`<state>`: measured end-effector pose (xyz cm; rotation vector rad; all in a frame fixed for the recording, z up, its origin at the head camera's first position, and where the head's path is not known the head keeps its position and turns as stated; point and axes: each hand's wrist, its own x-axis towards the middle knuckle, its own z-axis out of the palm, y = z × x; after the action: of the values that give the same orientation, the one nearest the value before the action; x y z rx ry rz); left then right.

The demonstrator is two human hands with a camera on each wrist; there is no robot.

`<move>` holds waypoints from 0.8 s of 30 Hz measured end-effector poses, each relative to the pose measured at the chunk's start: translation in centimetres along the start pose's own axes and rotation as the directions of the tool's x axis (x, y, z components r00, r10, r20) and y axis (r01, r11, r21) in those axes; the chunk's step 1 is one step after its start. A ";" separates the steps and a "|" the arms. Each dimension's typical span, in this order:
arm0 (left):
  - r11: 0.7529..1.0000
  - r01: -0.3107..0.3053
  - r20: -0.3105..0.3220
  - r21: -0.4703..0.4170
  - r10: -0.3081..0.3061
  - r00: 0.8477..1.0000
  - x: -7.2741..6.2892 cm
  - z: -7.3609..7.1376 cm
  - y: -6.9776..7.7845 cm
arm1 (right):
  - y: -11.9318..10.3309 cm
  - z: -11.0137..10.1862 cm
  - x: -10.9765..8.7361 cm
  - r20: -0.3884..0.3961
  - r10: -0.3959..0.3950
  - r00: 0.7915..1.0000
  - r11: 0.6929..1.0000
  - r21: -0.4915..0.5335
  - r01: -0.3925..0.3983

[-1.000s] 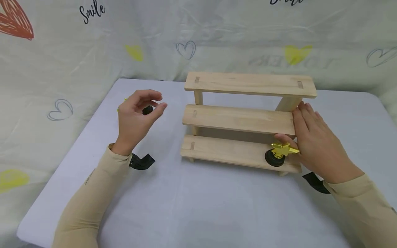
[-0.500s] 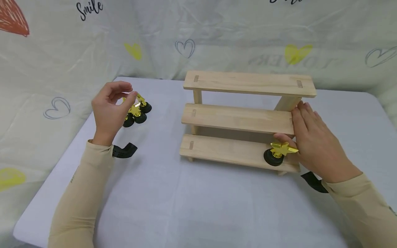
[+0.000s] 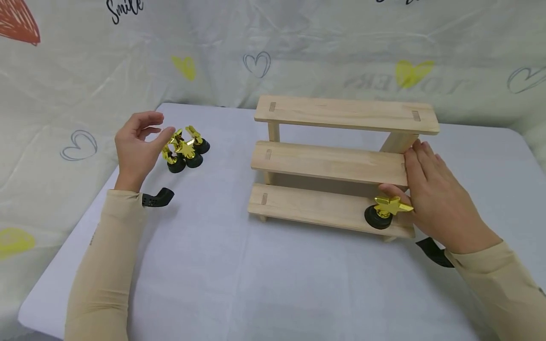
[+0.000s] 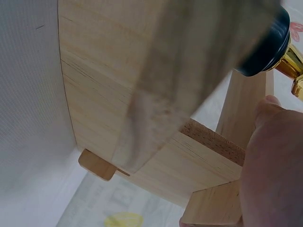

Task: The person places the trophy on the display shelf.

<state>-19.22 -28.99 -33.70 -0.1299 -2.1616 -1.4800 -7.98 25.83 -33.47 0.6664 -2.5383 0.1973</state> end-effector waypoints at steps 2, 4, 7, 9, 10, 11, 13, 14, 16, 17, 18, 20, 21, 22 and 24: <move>0.999 0.049 0.013 -0.006 -0.049 0.999 0.2 -0.4 -0.6 | 0.0 0.0 0.0 0.005 0.006 1.000 1.000 0.002 -0.006; 0.995 0.094 0.019 -0.025 -0.094 0.995 0.4 -0.7 -1.1 | 0.0 0.0 0.0 0.008 0.012 1.000 1.000 0.007 -0.012; 0.989 0.146 0.029 -0.015 -0.145 0.989 0.5 -1.2 -1.6 | 0.0 0.0 0.0 0.004 0.009 1.000 1.000 0.002 -0.009; 0.987 0.162 0.045 0.006 -0.162 0.986 0.5 -1.5 -1.8 | 0.0 0.0 0.1 0.000 0.007 1.000 1.000 0.001 -0.007; 0.986 0.166 0.057 0.026 -0.168 0.984 0.5 -1.6 -1.9 | 0.0 0.1 0.1 -0.001 0.007 1.000 1.000 0.002 -0.007; 0.984 0.172 0.070 0.047 -0.175 0.982 0.5 -1.7 -1.9 | 0.0 0.0 0.1 0.000 0.005 1.000 1.000 0.001 -0.005; 0.981 0.180 0.093 0.073 -0.186 0.978 0.4 -2.0 -2.1 | -0.1 0.1 0.1 0.007 0.009 1.000 1.000 0.004 -0.009; 0.980 0.182 0.105 0.083 -0.191 0.976 0.4 -2.2 -2.2 | -0.1 0.0 0.1 0.009 0.011 1.000 1.000 0.005 -0.011; 0.977 0.186 0.125 0.106 -0.199 0.972 0.4 -2.5 -2.5 | -0.1 0.0 0.1 0.018 0.018 1.000 1.000 0.010 -0.019; 0.975 0.191 0.135 0.117 -0.206 0.969 0.4 -2.6 -2.6 | -0.1 0.0 0.1 0.021 0.019 1.000 1.000 0.010 -0.020; 0.972 0.198 0.149 0.127 -0.216 0.965 0.4 -2.8 -2.8 | -0.1 0.0 0.1 0.023 0.021 1.000 1.000 0.011 -0.021; 0.963 0.211 0.190 0.169 -0.242 0.952 0.4 -3.0 -3.1 | -0.1 0.0 0.1 0.026 0.022 0.999 1.000 0.014 -0.022; 0.958 0.218 0.213 0.188 -0.256 0.943 0.3 -3.1 -3.3 | -0.1 0.0 0.1 0.027 0.024 0.999 1.000 0.017 -0.024; 0.952 0.227 0.236 0.206 -0.273 0.933 0.3 -3.2 -3.5 | -0.1 0.0 0.2 0.028 0.023 0.999 1.000 0.018 -0.023; 0.944 0.233 0.280 0.235 -0.295 0.913 0.3 -3.4 -3.9 | -0.1 0.0 0.2 0.033 0.026 0.999 0.999 0.023 -0.026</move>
<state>-19.63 -33.64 -35.96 0.0022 -2.6600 -1.4564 -8.08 25.69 -33.39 0.6506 -2.5802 0.2268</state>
